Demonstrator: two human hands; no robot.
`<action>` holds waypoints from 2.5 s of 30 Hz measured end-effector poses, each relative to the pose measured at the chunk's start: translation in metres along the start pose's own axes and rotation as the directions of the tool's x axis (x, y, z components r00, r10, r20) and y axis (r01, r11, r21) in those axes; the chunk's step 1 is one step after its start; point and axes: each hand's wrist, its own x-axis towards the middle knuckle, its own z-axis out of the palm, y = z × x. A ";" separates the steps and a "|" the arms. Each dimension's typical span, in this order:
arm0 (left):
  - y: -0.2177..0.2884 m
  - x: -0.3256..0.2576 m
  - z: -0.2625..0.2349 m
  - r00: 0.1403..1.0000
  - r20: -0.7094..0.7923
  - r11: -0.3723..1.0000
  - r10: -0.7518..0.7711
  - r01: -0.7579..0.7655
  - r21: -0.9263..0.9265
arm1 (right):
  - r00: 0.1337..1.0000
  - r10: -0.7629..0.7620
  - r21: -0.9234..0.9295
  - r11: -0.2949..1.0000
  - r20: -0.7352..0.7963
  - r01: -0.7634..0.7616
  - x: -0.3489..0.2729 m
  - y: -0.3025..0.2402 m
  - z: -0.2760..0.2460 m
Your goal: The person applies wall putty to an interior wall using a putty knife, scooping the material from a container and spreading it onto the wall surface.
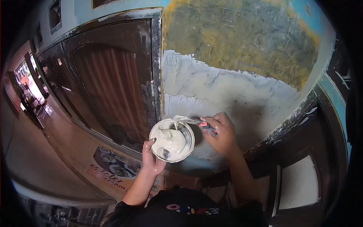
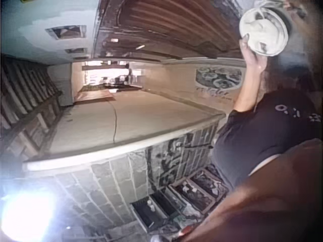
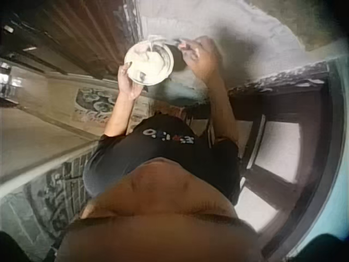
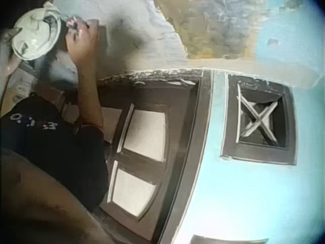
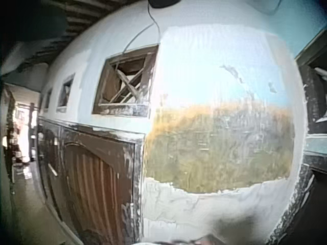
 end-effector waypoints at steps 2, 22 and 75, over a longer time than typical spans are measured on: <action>0.002 -0.001 -0.005 1.000 -0.030 1.000 0.004 -0.004 0.005 | 0.998 0.031 0.083 0.996 0.055 -0.035 -0.003 -0.001 0.010; 0.002 0.001 -0.030 0.990 -0.101 0.995 -0.100 0.099 -0.012 | 0.816 0.275 0.377 0.781 0.509 -0.498 -0.034 -0.005 0.039; -0.027 0.016 -0.004 0.997 -0.064 0.999 -0.048 0.049 0.012 | 0.922 0.210 0.405 0.850 0.327 -0.337 -0.046 0.060 -0.041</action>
